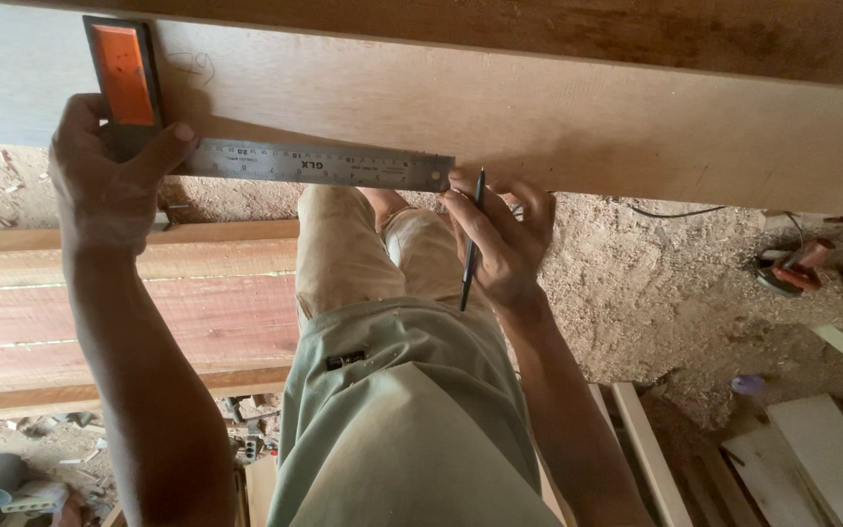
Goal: The person uses a try square and a metal ruler to measure and mark a long wooden plank with a pen. They repeatedly position the tools to draw straight lines and write numbers on the wood surface.
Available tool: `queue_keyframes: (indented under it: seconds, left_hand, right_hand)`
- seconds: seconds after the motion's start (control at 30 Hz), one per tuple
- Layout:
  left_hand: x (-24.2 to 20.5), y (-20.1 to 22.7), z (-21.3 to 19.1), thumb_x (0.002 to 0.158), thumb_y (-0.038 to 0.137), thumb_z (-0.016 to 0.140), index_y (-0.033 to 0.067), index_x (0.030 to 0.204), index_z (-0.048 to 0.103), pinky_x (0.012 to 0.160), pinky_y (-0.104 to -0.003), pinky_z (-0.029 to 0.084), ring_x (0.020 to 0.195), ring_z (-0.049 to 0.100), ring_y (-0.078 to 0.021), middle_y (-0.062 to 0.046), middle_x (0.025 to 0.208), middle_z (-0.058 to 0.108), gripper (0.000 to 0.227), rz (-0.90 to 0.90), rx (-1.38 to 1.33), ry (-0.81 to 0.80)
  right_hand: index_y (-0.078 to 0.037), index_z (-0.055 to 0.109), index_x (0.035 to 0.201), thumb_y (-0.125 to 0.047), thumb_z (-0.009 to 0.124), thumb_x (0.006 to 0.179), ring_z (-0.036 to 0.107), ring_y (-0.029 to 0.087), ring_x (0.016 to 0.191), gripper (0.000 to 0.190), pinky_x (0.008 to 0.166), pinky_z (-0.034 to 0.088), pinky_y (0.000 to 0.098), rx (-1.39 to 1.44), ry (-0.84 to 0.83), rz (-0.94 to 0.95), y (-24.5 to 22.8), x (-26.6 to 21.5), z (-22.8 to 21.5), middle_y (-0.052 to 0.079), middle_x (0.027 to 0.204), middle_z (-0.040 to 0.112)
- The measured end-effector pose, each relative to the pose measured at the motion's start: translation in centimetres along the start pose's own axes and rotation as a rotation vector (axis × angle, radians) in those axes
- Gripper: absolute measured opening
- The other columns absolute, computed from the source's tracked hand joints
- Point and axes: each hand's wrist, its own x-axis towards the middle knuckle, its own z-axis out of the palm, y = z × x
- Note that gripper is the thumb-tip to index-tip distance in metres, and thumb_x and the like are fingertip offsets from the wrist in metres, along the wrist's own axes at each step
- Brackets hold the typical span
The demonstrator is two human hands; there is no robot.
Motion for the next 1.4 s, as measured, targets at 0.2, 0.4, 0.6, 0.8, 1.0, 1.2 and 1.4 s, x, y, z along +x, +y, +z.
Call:
queue_keyframes:
  seconds: [0.2, 0.4, 0.6, 0.8, 1.0, 1.2, 1.4]
  left_hand:
    - [0.1, -0.1, -0.1, 0.101, 0.016, 0.086, 0.0016, 0.126, 0.057, 0.088, -0.035, 0.062, 0.1, 0.076, -0.0201, -0.014, 0.105, 0.073, 0.04, 0.014, 0.09, 0.01]
    - [0.1, -0.3, 0.1, 0.099, 0.018, 0.089, 0.0027, 0.125, 0.058, 0.086, -0.034, 0.062, 0.096, 0.076, -0.0183, -0.012, 0.103, 0.073, 0.043, -0.015, 0.062, 0.032]
    - [0.2, -0.8, 0.2, 0.095, 0.012, 0.086, 0.0026, 0.125, 0.057, 0.087, -0.033, 0.063, 0.096, 0.076, -0.0167, -0.012, 0.105, 0.074, 0.043, -0.006, -0.02, 0.033]
    - [0.2, -0.9, 0.0, 0.101, 0.015, 0.088, 0.0018, 0.126, 0.058, 0.085, -0.033, 0.067, 0.096, 0.077, -0.0185, -0.012, 0.104, 0.074, 0.042, 0.014, 0.046, 0.019]
    - [0.1, -0.8, 0.0, 0.101, 0.017, 0.089, 0.0026, 0.124, 0.057, 0.085, -0.034, 0.063, 0.095, 0.077, -0.0184, -0.012, 0.102, 0.074, 0.041, 0.004, 0.048, 0.023]
    - [0.1, -0.1, 0.2, 0.1, 0.017, 0.089, 0.0021, 0.125, 0.058, 0.084, -0.033, 0.067, 0.094, 0.075, -0.0177, -0.012, 0.101, 0.072, 0.043, 0.017, 0.059, 0.028]
    - [0.2, 0.7, -0.4, 0.086, 0.02, 0.084, 0.0052, 0.115, 0.059, 0.077, -0.029, 0.06, 0.085, 0.072, -0.0114, -0.008, 0.093, 0.073, 0.041, -0.072, 0.06, 0.066]
  right_hand:
    - [-0.016, 0.076, 0.107, -0.018, 0.081, 0.098, 0.058, 0.02, 0.104, 0.011, 0.091, 0.043, 0.0349, -0.015, -0.003, 0.012, -0.1, -0.1, 0.0, 0.0, 0.112, 0.08]
    - [-0.016, 0.076, 0.108, -0.018, 0.08, 0.098, 0.058, 0.019, 0.102, 0.011, 0.088, 0.042, 0.0363, -0.027, 0.003, -0.006, 0.2, 0.1, 0.2, 0.0, 0.112, 0.08]
    - [-0.014, 0.076, 0.11, -0.014, 0.08, 0.099, 0.057, 0.021, 0.101, 0.012, 0.089, 0.042, 0.0364, -0.02, -0.034, 0.004, 0.1, 0.1, -0.1, 0.003, 0.113, 0.08]
    - [-0.013, 0.074, 0.111, -0.015, 0.08, 0.099, 0.058, 0.019, 0.103, 0.013, 0.093, 0.041, 0.0364, -0.009, -0.025, -0.007, 0.2, 0.0, 0.0, 0.003, 0.113, 0.08]
    - [-0.015, 0.074, 0.112, -0.017, 0.081, 0.098, 0.057, 0.019, 0.102, 0.016, 0.094, 0.041, 0.0353, -0.009, 0.004, -0.02, 0.4, 0.0, 0.4, 0.002, 0.112, 0.08]
    - [-0.015, 0.073, 0.11, -0.015, 0.082, 0.098, 0.058, 0.019, 0.102, 0.015, 0.091, 0.041, 0.0349, -0.006, -0.026, 0.0, 0.5, -0.3, 0.1, 0.002, 0.11, 0.081]
    - [-0.018, 0.075, 0.111, -0.02, 0.082, 0.096, 0.06, 0.015, 0.1, 0.016, 0.09, 0.042, 0.0336, -0.038, 0.041, -0.055, 0.7, -0.6, 1.6, 0.0, 0.111, 0.081]
